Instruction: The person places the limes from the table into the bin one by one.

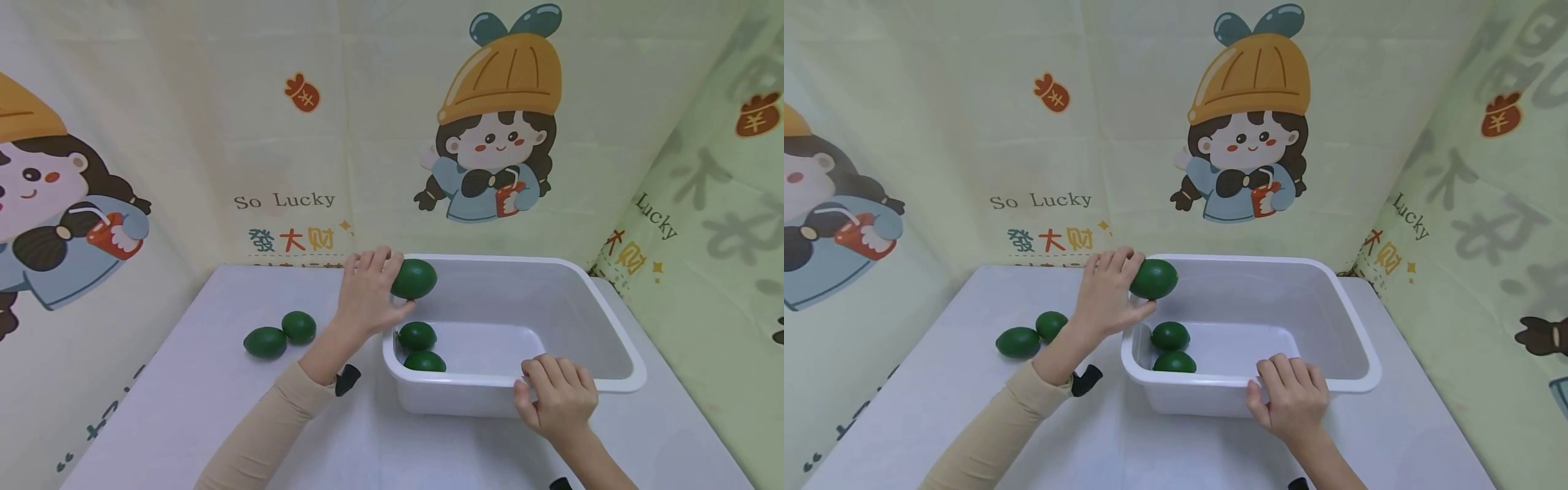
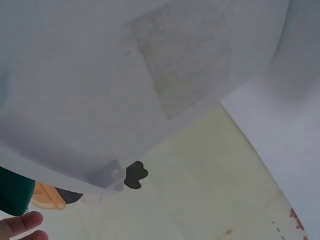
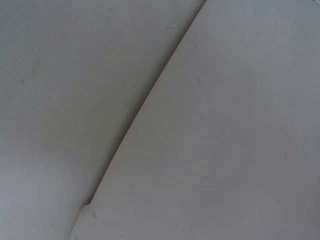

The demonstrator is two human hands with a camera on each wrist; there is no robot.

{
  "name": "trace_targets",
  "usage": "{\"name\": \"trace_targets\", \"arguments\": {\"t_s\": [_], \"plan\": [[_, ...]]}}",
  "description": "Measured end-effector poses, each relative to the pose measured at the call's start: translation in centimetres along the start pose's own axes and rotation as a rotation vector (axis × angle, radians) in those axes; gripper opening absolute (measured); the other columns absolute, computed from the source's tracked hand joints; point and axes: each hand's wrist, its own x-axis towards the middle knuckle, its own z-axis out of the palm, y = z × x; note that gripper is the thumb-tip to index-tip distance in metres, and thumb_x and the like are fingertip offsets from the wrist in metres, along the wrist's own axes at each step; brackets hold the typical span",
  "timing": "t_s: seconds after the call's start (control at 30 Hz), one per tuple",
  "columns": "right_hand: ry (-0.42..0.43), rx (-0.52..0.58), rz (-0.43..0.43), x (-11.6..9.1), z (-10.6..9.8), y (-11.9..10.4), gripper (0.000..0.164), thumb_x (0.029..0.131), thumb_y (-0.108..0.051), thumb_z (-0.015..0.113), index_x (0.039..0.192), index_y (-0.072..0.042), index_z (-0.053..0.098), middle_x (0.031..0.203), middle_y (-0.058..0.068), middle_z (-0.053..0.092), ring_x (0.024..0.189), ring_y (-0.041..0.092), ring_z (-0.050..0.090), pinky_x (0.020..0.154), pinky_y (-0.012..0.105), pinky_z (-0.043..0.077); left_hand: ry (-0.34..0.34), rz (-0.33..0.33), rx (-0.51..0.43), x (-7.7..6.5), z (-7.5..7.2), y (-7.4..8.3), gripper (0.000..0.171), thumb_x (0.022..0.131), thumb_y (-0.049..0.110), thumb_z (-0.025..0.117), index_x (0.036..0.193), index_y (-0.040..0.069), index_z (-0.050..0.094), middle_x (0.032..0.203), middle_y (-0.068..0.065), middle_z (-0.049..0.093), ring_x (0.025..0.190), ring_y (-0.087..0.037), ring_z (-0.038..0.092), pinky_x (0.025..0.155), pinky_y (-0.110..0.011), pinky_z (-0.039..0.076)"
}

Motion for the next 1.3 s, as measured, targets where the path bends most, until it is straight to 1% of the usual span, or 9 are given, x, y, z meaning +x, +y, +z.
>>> {"name": "trace_targets", "arguments": {"t_s": [0.17, 0.3, 0.43, 0.67, 0.83, 0.97, 1.1, 1.3], "plan": [[-0.004, 0.001, 0.001, 0.1, 0.0, 0.0, 0.047, 0.088, -0.036, 0.035, 0.054, -0.007, 0.047, 0.051, 0.005, 0.044, 0.042, 0.025, 0.035, 0.045, 0.034, 0.02, 0.011, 0.047, 0.017, -0.1, -0.3, 0.7, 0.068, 0.067, 0.054, 0.062, 0.121, 0.014, 0.051, 0.116, -0.005, 0.049, 0.104, -0.023, 0.043, 0.09, -0.043, 0.032], [-0.009, 0.001, 0.002, 0.0, -0.1, 0.0, 0.046, 0.088, -0.036, 0.035, 0.054, -0.006, 0.047, 0.051, 0.005, 0.044, 0.042, 0.025, 0.035, 0.045, 0.035, 0.021, 0.019, 0.087, 0.023, -0.2, -0.3, 1.3, 0.066, 0.067, 0.056, 0.062, 0.118, 0.016, 0.051, 0.116, -0.005, 0.048, 0.103, -0.022, 0.043, 0.089, -0.042, 0.032], [-0.013, 0.001, 0.002, 0.0, -0.1, 0.0, 0.047, 0.088, -0.036, 0.035, 0.054, -0.006, 0.047, 0.051, 0.006, 0.045, 0.042, 0.025, 0.035, 0.045, 0.035, 0.021, 0.009, 0.123, 0.021, -0.3, -0.2, 1.7, 0.065, 0.067, 0.057, 0.061, 0.118, 0.018, 0.051, 0.118, -0.005, 0.048, 0.104, -0.021, 0.042, 0.09, -0.042, 0.032], [-0.01, -0.003, 0.001, -0.1, -0.1, 0.1, 0.047, 0.087, -0.036, 0.035, 0.053, -0.006, 0.047, 0.051, 0.005, 0.045, 0.042, 0.025, 0.036, 0.045, 0.035, 0.022, 0.013, 0.187, 0.019, -0.3, -0.1, 2.5, 0.064, 0.068, 0.056, 0.06, 0.118, 0.018, 0.051, 0.118, -0.003, 0.05, 0.105, -0.019, 0.043, 0.09, -0.041, 0.031], [-0.014, -0.007, 0.001, -0.1, -0.1, 0.1, 0.047, 0.087, -0.036, 0.035, 0.054, -0.006, 0.047, 0.051, 0.006, 0.045, 0.042, 0.025, 0.036, 0.045, 0.035, 0.022, -0.045, 0.213, -0.003, -0.2, -0.2, 3.2, 0.063, 0.069, 0.056, 0.059, 0.119, 0.019, 0.05, 0.118, -0.002, 0.049, 0.109, -0.018, 0.042, 0.092, -0.042, 0.03], [-0.02, -0.009, 0.003, -0.2, -0.2, 0.2, 0.047, 0.087, -0.036, 0.035, 0.054, -0.006, 0.047, 0.051, 0.006, 0.045, 0.042, 0.025, 0.036, 0.045, 0.035, 0.022, -0.088, 0.235, -0.011, -0.1, -0.2, 3.6, 0.061, 0.07, 0.056, 0.057, 0.119, 0.02, 0.049, 0.116, -0.001, 0.048, 0.107, -0.018, 0.041, 0.093, -0.041, 0.031], [-0.025, -0.007, 0.003, -0.3, -0.2, 0.2, 0.047, 0.087, -0.036, 0.035, 0.054, -0.006, 0.048, 0.051, 0.006, 0.045, 0.042, 0.026, 0.036, 0.045, 0.035, 0.022, -0.105, 0.269, -0.022, -0.1, -0.1, 4.1, 0.059, 0.07, 0.056, 0.058, 0.117, 0.021, 0.049, 0.112, 0.0, 0.047, 0.102, -0.017, 0.042, 0.093, -0.04, 0.033], [-0.023, -0.007, 0.005, -0.5, -0.2, 0.2, 0.048, 0.088, -0.037, 0.035, 0.054, -0.005, 0.047, 0.051, 0.007, 0.045, 0.043, 0.026, 0.036, 0.045, 0.035, 0.022, -0.117, 0.322, 0.0, -0.1, 0.3, 4.6, 0.056, 0.07, 0.057, 0.057, 0.113, 0.022, 0.049, 0.104, 0.002, 0.045, 0.095, -0.016, 0.042, 0.089, -0.038, 0.034]]}}
